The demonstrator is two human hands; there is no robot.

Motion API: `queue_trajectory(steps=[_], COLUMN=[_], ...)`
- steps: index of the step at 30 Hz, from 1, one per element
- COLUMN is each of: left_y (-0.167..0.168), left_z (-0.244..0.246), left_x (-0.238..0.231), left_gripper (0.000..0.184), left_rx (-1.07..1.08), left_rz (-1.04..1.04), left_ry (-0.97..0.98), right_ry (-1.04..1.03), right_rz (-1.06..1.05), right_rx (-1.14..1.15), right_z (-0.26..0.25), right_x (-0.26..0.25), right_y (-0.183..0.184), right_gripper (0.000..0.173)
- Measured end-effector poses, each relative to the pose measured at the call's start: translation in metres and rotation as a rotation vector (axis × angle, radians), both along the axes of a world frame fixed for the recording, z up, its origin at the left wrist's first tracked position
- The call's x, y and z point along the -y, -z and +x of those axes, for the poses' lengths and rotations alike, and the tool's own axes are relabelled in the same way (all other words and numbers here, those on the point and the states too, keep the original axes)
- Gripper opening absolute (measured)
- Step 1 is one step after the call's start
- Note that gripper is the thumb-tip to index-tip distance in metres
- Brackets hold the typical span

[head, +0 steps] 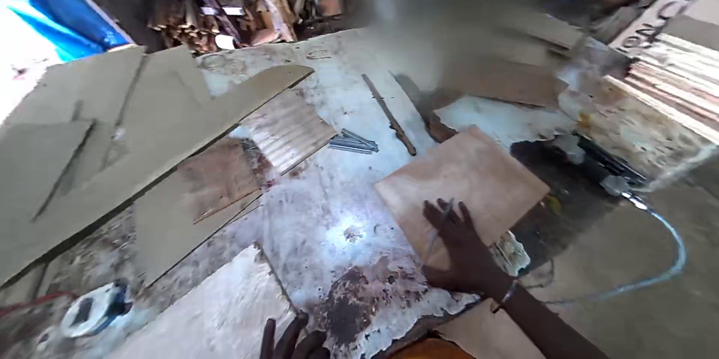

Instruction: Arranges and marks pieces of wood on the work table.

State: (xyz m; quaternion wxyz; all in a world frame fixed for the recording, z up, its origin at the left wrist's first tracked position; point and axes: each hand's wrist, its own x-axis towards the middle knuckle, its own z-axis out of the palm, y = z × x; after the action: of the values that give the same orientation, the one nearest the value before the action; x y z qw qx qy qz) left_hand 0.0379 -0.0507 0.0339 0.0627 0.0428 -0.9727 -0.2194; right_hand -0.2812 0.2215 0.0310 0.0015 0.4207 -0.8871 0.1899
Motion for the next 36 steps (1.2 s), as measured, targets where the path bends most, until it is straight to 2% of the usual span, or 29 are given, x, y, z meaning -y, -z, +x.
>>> queue_trajectory(steps=[4, 6, 9, 11, 13, 15, 18, 19, 22, 24, 26, 29, 31, 33, 34, 36], left_y=[0.003, 0.005, 0.004, 0.005, 0.007, 0.008, 0.007, 0.007, 0.007, 0.007, 0.008, 0.01, 0.012, 0.012, 0.01, 0.001], left_z=[-0.003, -0.007, -0.011, -0.011, -0.01, -0.009, -0.009, -0.009, -0.01, -0.011, -0.011, -0.012, -0.01, -0.011, -0.015, -0.031], left_x=[-0.005, -0.009, -0.012, -0.013, -0.01, -0.007, -0.002, 0.0, 0.002, 0.001, 0.003, 0.004, 0.003, 0.0, -0.002, -0.002], left_gripper=[0.026, 0.022, 0.026, 0.026, 0.022, 0.015, 0.01, 0.009, 0.011, 0.012, 0.012, 0.013, 0.011, 0.013, 0.029, 0.074], left_rx=[-0.045, -0.082, -0.048, -0.021, -0.045, -0.073, -0.105, -0.11, -0.105, -0.111, -0.121, -0.125, -0.151, -0.282, -0.376, -0.551], left_rz=[0.045, 0.072, 0.114, 0.122, 0.142, 0.189, 0.256, 0.276, 0.316, 0.317, 0.315, 0.315, 0.357, 0.55, 0.713, 0.969], left_ry=[-0.065, -0.154, -0.265, -0.296, -0.281, -0.254, -0.184, -0.167, -0.151, -0.148, -0.136, -0.107, -0.13, -0.253, -0.333, -0.407], right_ry=[0.091, 0.141, -0.012, -0.228, -0.357, -0.362, -0.186, -0.121, 0.007, 0.046, 0.102, 0.118, 0.024, -0.138, -0.202, -0.264], right_rz=[0.017, -0.056, -0.252, -0.267, -0.203, -0.167, -0.26, -0.231, 0.043, 0.106, -0.014, -0.293, -0.519, -0.656, -0.701, -0.798], right_rx=[-0.045, -0.019, 0.1, 0.211, 0.251, 0.288, 0.399, 0.427, 0.419, 0.451, 0.634, 0.976, 1.055, 0.983, 0.939, 0.921], right_z=[-0.055, -0.066, -0.041, -0.01, 0.017, 0.034, 0.043, 0.044, 0.042, 0.037, 0.026, 0.012, 0.013, 0.013, 0.013, 0.011], right_x=[-0.025, -0.009, 0.059, 0.128, 0.203, 0.279, 0.379, 0.404, 0.455, 0.472, 0.473, 0.441, 0.389, 0.316, 0.279, 0.212], right_y=[0.001, -0.004, -0.011, -0.02, -0.027, -0.029, -0.028, -0.034, -0.051, -0.047, -0.045, -0.058, -0.072, -0.083, -0.085, -0.076], right_gripper=[0.109, 0.098, 0.071, 0.05, 0.044, 0.052, 0.064, 0.07, 0.09, 0.105, 0.1, 0.075, 0.052, 0.04, 0.04, 0.043])
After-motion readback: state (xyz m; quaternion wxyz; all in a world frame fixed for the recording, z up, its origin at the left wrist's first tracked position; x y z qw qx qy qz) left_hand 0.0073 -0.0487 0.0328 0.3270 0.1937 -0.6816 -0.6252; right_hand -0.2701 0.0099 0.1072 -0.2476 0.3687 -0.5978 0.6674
